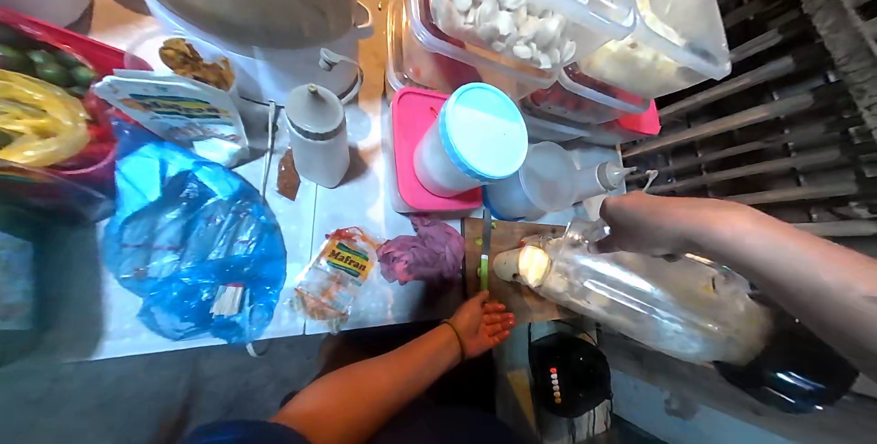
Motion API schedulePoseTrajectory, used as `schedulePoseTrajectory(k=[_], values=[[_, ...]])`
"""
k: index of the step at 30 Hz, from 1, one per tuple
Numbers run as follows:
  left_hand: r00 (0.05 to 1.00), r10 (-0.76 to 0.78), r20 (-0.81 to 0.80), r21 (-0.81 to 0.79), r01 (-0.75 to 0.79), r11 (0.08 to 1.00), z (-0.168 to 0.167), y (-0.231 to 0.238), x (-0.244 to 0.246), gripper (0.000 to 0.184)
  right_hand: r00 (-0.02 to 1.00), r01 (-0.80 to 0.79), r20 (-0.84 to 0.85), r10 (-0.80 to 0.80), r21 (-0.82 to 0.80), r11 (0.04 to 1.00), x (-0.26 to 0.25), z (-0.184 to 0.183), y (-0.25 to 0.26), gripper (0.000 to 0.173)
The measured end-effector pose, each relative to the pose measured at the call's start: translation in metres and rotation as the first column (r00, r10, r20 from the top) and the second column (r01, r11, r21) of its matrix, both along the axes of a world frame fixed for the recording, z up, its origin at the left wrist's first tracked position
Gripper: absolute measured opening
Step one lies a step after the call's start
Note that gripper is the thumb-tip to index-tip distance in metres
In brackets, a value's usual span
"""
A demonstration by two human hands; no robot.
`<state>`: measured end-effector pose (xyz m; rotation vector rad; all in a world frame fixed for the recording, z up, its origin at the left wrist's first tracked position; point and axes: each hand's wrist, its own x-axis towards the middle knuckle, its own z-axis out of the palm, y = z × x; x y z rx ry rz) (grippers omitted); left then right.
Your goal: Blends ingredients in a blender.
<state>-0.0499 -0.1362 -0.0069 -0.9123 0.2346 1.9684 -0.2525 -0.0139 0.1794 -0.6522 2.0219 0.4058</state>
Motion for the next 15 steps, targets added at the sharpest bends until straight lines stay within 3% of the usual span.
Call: schedulePoseTrajectory(k=[1,3,4,6,8,9,12,14,15], values=[[1.0,-0.003,-0.001,0.001,0.003,1.0,0.001,0.0,-0.001,0.056,0.999,0.045,0.012,-0.047,0.095,0.994,0.004,0.011,-0.019,0.04],[1.0,-0.007,0.0,-0.003,0.007,1.0,0.002,-0.001,-0.004,0.055,0.987,0.163,-0.072,-0.147,0.414,0.895,0.024,0.038,-0.08,0.036],[1.0,-0.013,0.001,-0.005,0.013,1.0,0.003,-0.001,-0.002,0.054,0.981,0.193,-0.117,-0.156,0.456,0.869,0.029,0.04,-0.089,0.035],[1.0,-0.021,0.0,0.001,0.021,1.0,0.003,0.001,-0.001,0.055,0.978,0.19,-0.156,-0.138,0.399,0.897,0.026,0.033,-0.074,0.037],[1.0,-0.006,0.002,0.009,0.006,1.0,0.002,0.0,-0.003,0.055,0.98,0.035,-0.198,-0.009,0.129,0.991,0.006,0.002,-0.017,0.04],[1.0,0.002,0.003,0.008,-0.002,1.0,0.001,-0.002,-0.004,0.055,0.983,-0.012,-0.181,0.027,0.085,0.996,-0.005,-0.011,0.001,0.04],[1.0,-0.012,0.014,-0.002,0.012,1.0,-0.001,-0.001,0.001,0.056,0.989,0.122,-0.098,-0.107,0.172,0.977,0.003,0.004,-0.013,0.04],[1.0,-0.021,0.018,-0.003,0.021,1.0,0.0,-0.002,0.0,0.056,0.959,0.28,-0.151,-0.239,0.384,0.88,0.024,0.033,-0.065,0.037],[0.999,-0.024,0.022,-0.002,0.024,1.0,0.0,-0.002,0.0,0.056,0.953,0.301,-0.171,-0.252,0.417,0.858,0.029,0.039,-0.074,0.035]])
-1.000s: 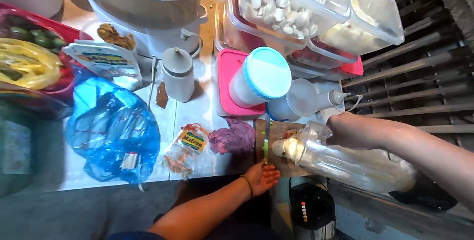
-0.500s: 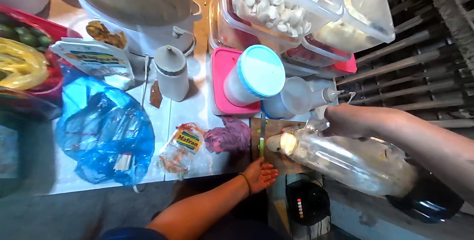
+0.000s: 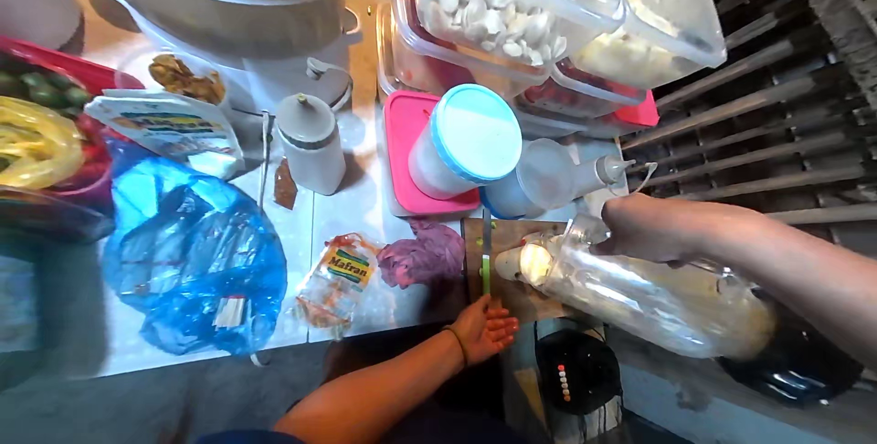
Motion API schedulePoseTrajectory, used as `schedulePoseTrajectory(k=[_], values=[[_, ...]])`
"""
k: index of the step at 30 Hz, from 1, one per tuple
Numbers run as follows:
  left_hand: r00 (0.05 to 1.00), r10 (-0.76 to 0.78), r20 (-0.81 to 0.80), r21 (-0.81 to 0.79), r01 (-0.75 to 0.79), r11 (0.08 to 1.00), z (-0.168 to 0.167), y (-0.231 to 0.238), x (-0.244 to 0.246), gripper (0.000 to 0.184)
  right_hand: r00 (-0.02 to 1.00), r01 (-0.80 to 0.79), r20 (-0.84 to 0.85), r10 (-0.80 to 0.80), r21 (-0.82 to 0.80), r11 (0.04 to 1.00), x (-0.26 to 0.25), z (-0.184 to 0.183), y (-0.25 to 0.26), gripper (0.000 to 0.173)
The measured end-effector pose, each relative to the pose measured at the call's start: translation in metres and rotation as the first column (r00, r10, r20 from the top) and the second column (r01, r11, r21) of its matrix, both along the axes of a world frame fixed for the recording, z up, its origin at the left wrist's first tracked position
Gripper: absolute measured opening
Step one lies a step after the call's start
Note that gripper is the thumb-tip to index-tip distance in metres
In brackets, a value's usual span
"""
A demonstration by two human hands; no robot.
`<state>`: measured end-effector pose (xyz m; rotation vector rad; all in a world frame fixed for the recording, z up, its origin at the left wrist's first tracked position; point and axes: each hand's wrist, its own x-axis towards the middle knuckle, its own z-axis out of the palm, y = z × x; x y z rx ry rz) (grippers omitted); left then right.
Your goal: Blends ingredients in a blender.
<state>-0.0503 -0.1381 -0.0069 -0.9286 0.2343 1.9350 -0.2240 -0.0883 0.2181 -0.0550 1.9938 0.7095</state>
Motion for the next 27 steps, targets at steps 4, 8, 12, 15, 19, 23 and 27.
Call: schedulePoseTrajectory(k=[4,8,12,15,19,23,27], values=[[1.0,-0.014,-0.005,0.001,0.014,1.0,0.002,0.003,0.004,0.056,0.999,0.047,-0.023,-0.048,-0.019,0.999,0.001,0.0,0.007,0.034],[1.0,0.001,-0.03,0.004,-0.001,1.0,0.004,0.0,0.0,0.056,0.999,0.042,-0.024,-0.043,-0.037,0.998,-0.001,-0.004,0.011,0.034],[1.0,-0.01,-0.01,-0.019,0.01,1.0,0.002,0.0,-0.001,0.054,0.996,0.015,-0.08,-0.03,-0.182,0.983,0.001,0.004,0.036,0.035],[0.999,-0.049,-0.012,-0.043,0.049,0.998,0.002,-0.001,0.005,0.053,0.961,-0.25,-0.252,0.117,-0.598,0.761,0.022,0.001,0.106,0.029],[0.99,-0.134,-0.05,-0.104,0.129,0.986,0.001,-0.008,0.01,0.05,0.909,0.175,-0.295,-0.295,-0.372,0.912,0.065,0.029,0.107,0.021],[0.961,-0.252,-0.11,-0.2,0.227,0.953,-0.007,-0.013,0.018,0.051,0.546,0.17,-0.494,-0.676,-0.725,0.668,0.162,0.003,0.199,0.015],[0.925,-0.353,-0.142,-0.297,0.3,0.906,-0.014,-0.007,0.03,0.044,0.157,-0.293,-0.396,-0.905,-0.893,0.34,0.272,-0.048,0.228,0.018]])
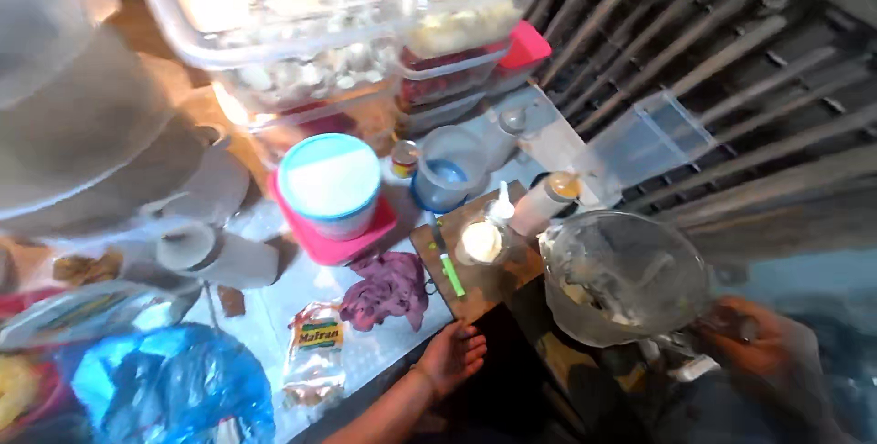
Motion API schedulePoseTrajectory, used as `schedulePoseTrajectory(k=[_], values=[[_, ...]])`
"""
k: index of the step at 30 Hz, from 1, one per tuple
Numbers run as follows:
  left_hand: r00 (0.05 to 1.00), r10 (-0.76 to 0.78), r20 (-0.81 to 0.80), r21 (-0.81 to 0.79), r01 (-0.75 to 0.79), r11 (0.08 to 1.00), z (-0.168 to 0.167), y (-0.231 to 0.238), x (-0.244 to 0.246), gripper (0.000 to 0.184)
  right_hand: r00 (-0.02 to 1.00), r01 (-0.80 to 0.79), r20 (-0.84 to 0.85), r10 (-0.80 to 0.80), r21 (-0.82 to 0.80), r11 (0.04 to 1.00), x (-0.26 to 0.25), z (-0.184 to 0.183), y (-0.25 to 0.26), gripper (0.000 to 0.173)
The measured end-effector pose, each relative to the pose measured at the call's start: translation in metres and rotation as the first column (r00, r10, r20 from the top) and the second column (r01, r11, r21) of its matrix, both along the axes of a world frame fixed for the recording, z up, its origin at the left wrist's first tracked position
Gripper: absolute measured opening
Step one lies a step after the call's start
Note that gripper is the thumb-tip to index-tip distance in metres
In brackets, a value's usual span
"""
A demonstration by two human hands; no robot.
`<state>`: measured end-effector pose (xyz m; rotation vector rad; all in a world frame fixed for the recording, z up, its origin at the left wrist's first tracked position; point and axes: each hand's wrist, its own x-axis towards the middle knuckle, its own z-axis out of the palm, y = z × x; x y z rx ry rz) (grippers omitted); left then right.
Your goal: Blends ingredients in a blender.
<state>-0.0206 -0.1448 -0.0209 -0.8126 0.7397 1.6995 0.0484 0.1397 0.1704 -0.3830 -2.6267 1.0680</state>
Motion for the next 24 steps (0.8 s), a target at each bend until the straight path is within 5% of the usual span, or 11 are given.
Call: schedulePoseTrajectory(k=[2,6,9,11,13,15,17,21,24], values=[[0.998,-0.052,-0.044,-0.028,0.05,0.998,-0.001,0.009,0.009,0.045,0.963,-0.119,-0.257,0.077,-0.152,0.981,0.044,-0.022,0.003,0.029],[0.975,-0.168,-0.147,-0.056,0.161,0.985,0.005,0.047,0.033,0.041,0.918,0.195,-0.323,-0.231,-0.141,0.971,0.105,-0.025,-0.004,0.042],[0.937,-0.289,-0.198,-0.101,0.274,0.957,0.002,0.083,0.062,0.035,0.866,0.346,-0.255,-0.431,-0.317,0.883,0.13,-0.028,-0.003,0.019],[0.852,-0.418,-0.316,-0.131,0.397,0.908,-0.002,0.106,0.092,0.036,0.818,0.397,-0.157,-0.553,-0.542,0.741,0.124,-0.007,-0.013,0.002],[0.724,-0.47,-0.505,-0.139,0.47,0.872,-0.008,0.122,0.129,0.028,0.795,0.323,-0.049,-0.605,-0.81,0.489,0.119,0.009,-0.015,0.013],[0.663,-0.406,-0.629,-0.01,0.516,0.857,0.005,0.137,0.158,0.05,0.826,0.113,-0.044,-0.562,-0.964,0.24,0.116,0.007,-0.014,0.019],[0.654,-0.242,-0.717,0.153,0.486,0.86,0.019,0.148,0.176,0.078,0.84,-0.072,-0.113,-0.531,-0.993,0.097,0.109,0.003,-0.016,0.028],[0.866,0.07,-0.495,0.358,0.13,0.925,0.049,0.18,0.189,0.071,0.81,-0.206,-0.201,-0.551,-0.977,0.055,0.11,0.009,-0.018,0.034],[0.915,0.199,-0.35,0.369,-0.061,0.928,0.043,0.199,0.196,0.097,0.79,-0.294,-0.251,-0.56,-0.956,0.015,0.124,0.013,-0.023,0.038]])
